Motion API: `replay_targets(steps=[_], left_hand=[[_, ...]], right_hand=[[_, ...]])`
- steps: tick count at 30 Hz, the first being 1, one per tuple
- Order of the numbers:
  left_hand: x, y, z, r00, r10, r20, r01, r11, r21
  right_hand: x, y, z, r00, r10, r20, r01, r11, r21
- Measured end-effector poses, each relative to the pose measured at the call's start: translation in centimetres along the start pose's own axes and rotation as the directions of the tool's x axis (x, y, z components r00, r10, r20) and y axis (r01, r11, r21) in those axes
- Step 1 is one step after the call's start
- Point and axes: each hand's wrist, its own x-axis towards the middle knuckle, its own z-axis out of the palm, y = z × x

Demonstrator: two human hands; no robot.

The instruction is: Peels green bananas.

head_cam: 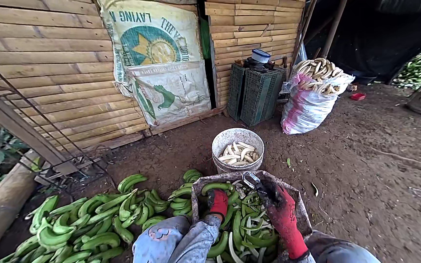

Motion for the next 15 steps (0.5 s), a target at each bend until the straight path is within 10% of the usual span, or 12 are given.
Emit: replay_targets(steps=[5,8,11,15], left_hand=[[-1.8,-2.4,-5.9,0.967,0.253,-0.033,-0.25,0.911,-0.328],[-3.5,-3.8,-9.4,0.881,0.309,-0.358,-0.442,0.267,-0.856],[-6.1,-3.2,-12.0,0.849,0.288,-0.442,-0.287,-0.451,-0.845],[-9.0,-1.3,-13.4,0.889,-0.175,-0.424,-0.457,-0.428,-0.78]], right_hand=[[0.1,-0.3,-0.4,0.999,0.042,0.031,-0.042,0.999,0.007],[0.1,-0.4,-0.3,0.998,0.059,0.016,-0.06,0.996,0.065],[-0.3,-1.3,0.5,0.998,0.052,0.036,-0.058,0.981,0.186],[-2.1,-3.6,2.4,0.987,0.09,0.131,-0.131,0.929,0.346]])
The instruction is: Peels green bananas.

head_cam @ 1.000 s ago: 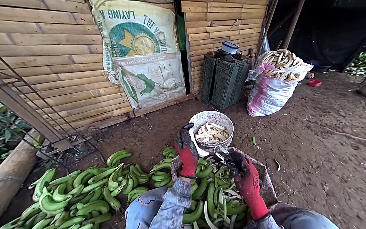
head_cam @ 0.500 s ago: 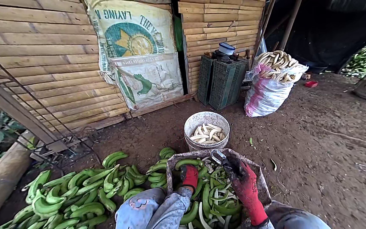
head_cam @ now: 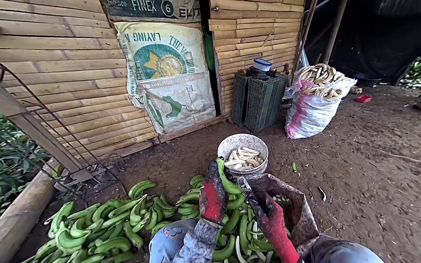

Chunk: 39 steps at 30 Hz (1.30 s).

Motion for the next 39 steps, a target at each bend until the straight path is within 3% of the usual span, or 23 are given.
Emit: replay_targets(steps=[2,5,7,9,10,11,12,14,16,18,21,23,24,27,28,30,32,33,36,39], left_hand=[[-0.5,-0.6,-0.2,0.987,0.096,-0.129,-0.087,0.993,0.075],[-1.0,-1.8,-1.2,0.97,0.155,-0.186,-0.137,0.985,0.105],[-1.2,-1.5,-1.4,0.977,0.118,-0.179,-0.116,0.993,0.02],[-1.0,0.1,-1.1,0.991,0.045,-0.123,-0.065,0.985,-0.161],[-0.8,0.9,-1.0,0.994,0.054,-0.098,-0.075,0.973,-0.219],[-0.3,1.5,-1.3,0.995,0.087,-0.055,-0.098,0.963,-0.252],[0.3,1.9,-1.6,0.995,0.097,0.006,-0.092,0.958,-0.27],[0.9,1.7,-2.8,0.99,0.028,0.136,0.009,0.965,-0.263],[0.6,0.4,-3.9,0.981,-0.099,0.168,0.136,0.965,-0.224],[0.0,-0.6,-3.9,0.976,-0.147,0.162,0.168,0.978,-0.125],[-0.3,-1.7,-3.6,0.966,-0.163,0.199,0.171,0.985,-0.025],[-0.6,-1.5,-3.1,0.945,-0.197,0.26,0.214,0.976,-0.037],[-1.0,-1.3,-2.9,0.943,-0.185,0.277,0.197,0.98,-0.016],[-2.8,-1.2,-2.2,0.95,-0.101,0.296,0.05,0.983,0.177],[-3.5,-1.0,-1.8,0.968,-0.112,0.226,0.054,0.967,0.249],[-4.5,-1.4,-1.9,0.969,-0.165,0.182,0.091,0.93,0.357],[-4.7,-2.7,-2.6,0.937,-0.282,0.206,0.205,0.921,0.331],[-4.2,-3.4,-2.8,0.927,-0.32,0.194,0.267,0.928,0.259],[-2.2,-3.5,-3.2,0.925,-0.338,0.173,0.335,0.941,0.048],[-1.5,-3.0,-2.9,0.972,-0.211,0.1,0.211,0.977,0.01]], right_hand=[[-0.9,-0.1,1.2,1.0,0.015,0.021,-0.016,0.997,0.074],[-1.8,0.0,2.2,0.996,0.063,0.066,-0.069,0.993,0.097],[-2.8,0.7,2.6,0.953,0.236,0.191,-0.262,0.958,0.119],[-4.4,3.5,3.2,0.771,0.505,0.389,-0.53,0.847,-0.049],[-5.5,5.4,3.7,0.671,0.589,0.45,-0.589,0.793,-0.159],[-6.4,6.4,4.3,0.623,0.624,0.473,-0.606,0.767,-0.214],[-6.2,6.6,4.5,0.64,0.612,0.465,-0.591,0.779,-0.212],[-3.6,5.5,3.3,0.772,0.505,0.387,-0.506,0.856,-0.109],[-0.8,3.2,1.4,0.896,0.337,0.29,-0.352,0.936,-0.001],[1.5,0.9,-0.8,0.953,0.12,0.28,-0.139,0.989,0.049],[3.1,-2.1,-3.1,0.871,-0.097,0.482,0.109,0.994,0.003],[3.4,-2.5,-3.4,0.815,-0.062,0.576,0.191,0.968,-0.165],[3.5,-2.3,-3.3,0.824,-0.044,0.565,0.221,0.943,-0.25],[4.3,-1.0,-2.9,0.917,-0.138,0.375,0.32,0.816,-0.482],[4.9,-0.6,-2.7,0.943,-0.161,0.293,0.303,0.782,-0.545],[6.4,0.0,-2.9,0.99,-0.077,0.116,0.132,0.774,-0.619],[8.4,0.3,-4.5,0.997,0.068,-0.023,-0.067,0.783,-0.619],[8.9,0.3,-5.0,0.997,0.078,-0.026,-0.078,0.796,-0.6],[6.7,-0.4,-5.0,0.993,-0.048,0.105,0.093,0.874,-0.478],[3.5,-0.4,-4.0,0.949,-0.086,0.303,0.144,0.974,-0.173]])
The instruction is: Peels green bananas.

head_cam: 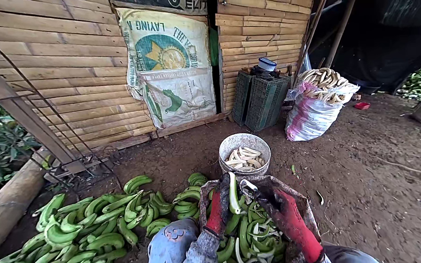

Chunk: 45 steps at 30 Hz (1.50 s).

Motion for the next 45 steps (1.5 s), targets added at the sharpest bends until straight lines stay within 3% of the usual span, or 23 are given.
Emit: replay_targets(steps=[2,4,7,9,13,17,20,22,25,30,35,37,39,45], left_hand=[[0.2,-0.4,-0.3,1.0,0.012,0.028,-0.011,0.999,-0.044],[0.0,-0.7,-0.7,0.989,-0.016,0.148,0.028,0.997,-0.078],[-1.1,-1.2,-0.4,0.964,-0.03,0.265,0.052,0.996,-0.078],[-1.3,-1.4,-0.6,0.946,-0.006,0.323,0.022,0.999,-0.044],[-0.7,-2.4,-2.7,0.911,-0.025,0.412,-0.088,0.964,0.253],[0.2,-3.6,-3.5,0.876,-0.175,0.448,-0.035,0.905,0.423],[0.3,-2.6,-2.0,0.929,-0.184,0.323,0.125,0.973,0.194],[0.5,-1.9,-0.9,0.975,-0.101,0.199,0.085,0.992,0.088],[1.1,-1.8,-0.5,0.991,-0.004,0.136,0.03,0.981,-0.191],[0.4,-1.4,-0.5,0.989,0.056,0.137,-0.012,0.953,-0.302],[-0.2,-1.2,-0.6,0.986,0.151,0.074,-0.155,0.987,0.049],[-1.9,-0.4,0.0,0.983,0.183,0.027,-0.183,0.937,0.298],[-3.0,-0.3,0.4,0.981,0.182,0.062,-0.191,0.888,0.418],[-3.0,0.1,-0.8,0.949,-0.089,0.303,-0.144,0.731,0.666]], right_hand=[[-1.3,-0.4,1.2,0.982,-0.017,0.188,-0.008,0.991,0.132],[-1.7,-0.4,2.2,0.974,0.018,0.225,-0.026,0.999,0.033],[-1.1,-0.6,2.5,0.995,0.076,0.067,-0.056,0.963,-0.265],[-0.9,0.0,2.8,0.999,0.045,-0.022,-0.05,0.928,-0.369],[0.1,1.4,2.6,0.986,-0.083,-0.146,-0.001,0.865,-0.501],[2.2,2.2,-0.2,0.961,0.065,-0.268,-0.185,0.873,-0.451],[1.4,1.2,-0.4,0.968,0.038,-0.248,-0.136,0.91,-0.392],[-0.3,0.1,0.9,0.983,0.018,-0.184,-0.075,0.948,-0.31],[-2.5,-0.5,3.6,0.994,-0.028,-0.101,0.007,0.979,-0.202],[-1.9,-0.5,4.8,0.984,-0.122,-0.129,0.056,0.901,-0.429],[-1.0,0.0,4.4,0.977,-0.17,-0.13,0.072,0.833,-0.549],[-0.5,0.0,4.0,0.985,-0.12,-0.125,0.033,0.839,-0.543],[0.4,0.2,3.1,0.995,-0.035,-0.096,-0.019,0.856,-0.517],[1.4,1.9,1.7,0.989,0.141,-0.053,-0.15,0.888,-0.435]])
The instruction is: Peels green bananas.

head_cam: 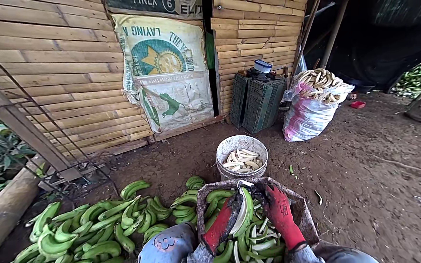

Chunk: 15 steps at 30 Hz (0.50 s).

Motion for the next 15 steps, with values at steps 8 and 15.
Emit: replay_targets(steps=[8,15], left_hand=[[1.1,-0.7,-0.6,0.935,-0.076,0.347,0.028,0.99,0.141],[3.4,-2.5,-0.8,0.983,-0.029,-0.179,-0.115,0.662,-0.74]], right_hand=[[1.0,2.1,-0.2,0.977,0.211,0.012,-0.211,0.977,0.035],[-2.7,-1.2,1.1,0.967,-0.121,-0.223,0.163,0.97,0.182]])
